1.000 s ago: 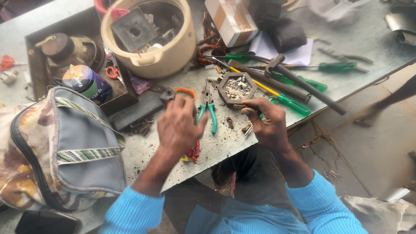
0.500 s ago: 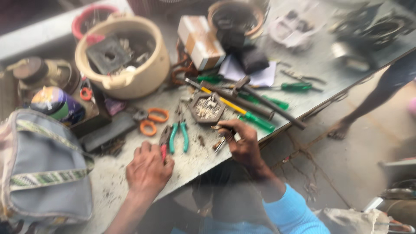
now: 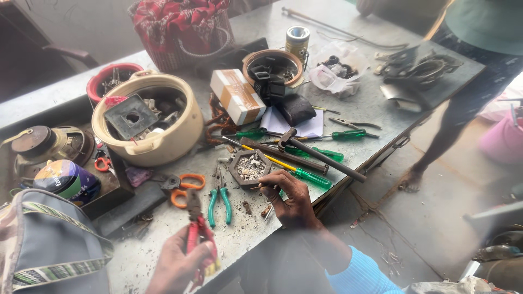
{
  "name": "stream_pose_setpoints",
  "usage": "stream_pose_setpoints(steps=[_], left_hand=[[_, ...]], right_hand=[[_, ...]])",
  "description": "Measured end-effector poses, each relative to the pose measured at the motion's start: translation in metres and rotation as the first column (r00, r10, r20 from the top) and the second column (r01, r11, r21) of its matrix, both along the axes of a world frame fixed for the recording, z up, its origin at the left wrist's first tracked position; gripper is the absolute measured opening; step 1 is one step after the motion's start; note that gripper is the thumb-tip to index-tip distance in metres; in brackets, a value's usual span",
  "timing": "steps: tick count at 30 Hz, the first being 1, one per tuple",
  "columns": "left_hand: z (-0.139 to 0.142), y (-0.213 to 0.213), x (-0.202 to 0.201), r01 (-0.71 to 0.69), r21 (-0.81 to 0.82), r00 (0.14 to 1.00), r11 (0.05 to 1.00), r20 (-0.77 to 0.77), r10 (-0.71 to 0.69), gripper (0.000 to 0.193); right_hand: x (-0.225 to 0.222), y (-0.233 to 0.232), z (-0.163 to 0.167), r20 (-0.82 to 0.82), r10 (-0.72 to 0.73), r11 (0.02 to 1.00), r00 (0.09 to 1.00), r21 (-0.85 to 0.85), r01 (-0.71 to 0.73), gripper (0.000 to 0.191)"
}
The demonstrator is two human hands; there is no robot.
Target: The person holds a small metal lock cylinder and uses pliers and a screwdriver to adjust and strike its components. They repeatedly reposition the cylinder, tap it with the screwdriver, and use pliers to grip and manipulate parts of the mechanism.
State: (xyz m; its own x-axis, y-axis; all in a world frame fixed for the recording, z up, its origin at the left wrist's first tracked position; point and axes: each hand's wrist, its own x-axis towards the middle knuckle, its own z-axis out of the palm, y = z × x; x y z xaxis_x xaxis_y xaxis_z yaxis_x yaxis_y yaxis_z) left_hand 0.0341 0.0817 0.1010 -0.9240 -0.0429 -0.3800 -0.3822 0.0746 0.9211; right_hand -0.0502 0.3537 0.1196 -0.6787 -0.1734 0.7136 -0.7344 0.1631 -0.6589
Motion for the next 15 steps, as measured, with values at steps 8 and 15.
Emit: stream_pose_setpoints(steps=[8, 15], left_hand=[[0.017, 0.024, 0.007, 0.077, 0.197, 0.996, 0.977, 0.038, -0.086, 0.047], [0.038, 0.026, 0.03, 0.167, 0.343, 0.986, 0.924, -0.041, -0.163, 0.029]], right_hand=[[0.014, -0.017, 0.031, -0.059, 0.032, 0.999, 0.998, 0.03, -0.03, 0.025], [0.022, -0.035, 0.039, -0.158, 0.021, 0.999, 0.987, 0.04, -0.015, 0.024]])
